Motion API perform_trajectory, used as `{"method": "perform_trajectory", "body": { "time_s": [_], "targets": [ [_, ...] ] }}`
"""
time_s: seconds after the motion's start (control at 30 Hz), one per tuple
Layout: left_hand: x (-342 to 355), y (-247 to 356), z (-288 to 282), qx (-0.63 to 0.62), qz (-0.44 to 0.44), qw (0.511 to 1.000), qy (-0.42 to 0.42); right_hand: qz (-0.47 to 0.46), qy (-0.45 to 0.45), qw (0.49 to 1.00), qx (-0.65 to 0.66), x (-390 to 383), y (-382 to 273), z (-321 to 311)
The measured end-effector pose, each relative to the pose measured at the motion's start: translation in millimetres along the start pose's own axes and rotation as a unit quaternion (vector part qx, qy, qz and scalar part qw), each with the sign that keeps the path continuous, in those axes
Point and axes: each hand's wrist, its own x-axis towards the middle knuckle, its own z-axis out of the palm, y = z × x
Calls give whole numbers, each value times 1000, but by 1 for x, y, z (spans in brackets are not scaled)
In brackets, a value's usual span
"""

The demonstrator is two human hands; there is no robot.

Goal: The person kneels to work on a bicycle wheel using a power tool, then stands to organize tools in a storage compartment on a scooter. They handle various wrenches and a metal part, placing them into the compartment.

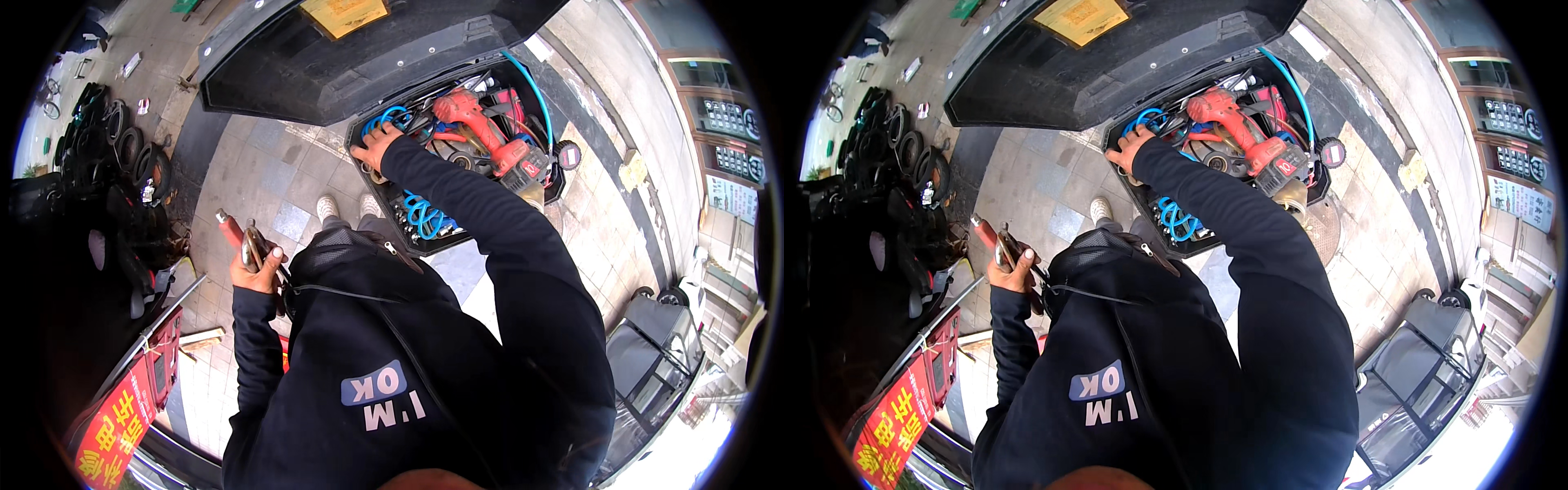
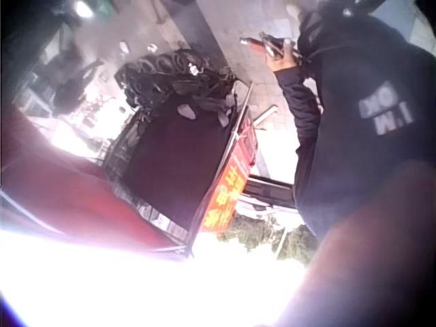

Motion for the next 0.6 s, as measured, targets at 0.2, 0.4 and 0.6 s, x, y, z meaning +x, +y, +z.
{"method": "perform_trajectory", "body": {
  "time_s": [0.2,0.4,0.6],
  "targets": [
    [3,4,-16,-7,-36,999,-6,13,159,987,2,-28,20,-44],
    [9,0,-28,8,-37,999,12,163,138,976,-36,-16,85,-55],
    [16,0,-30,18,-35,999,9,126,150,980,-16,-9,33,-45]
  ]
}}
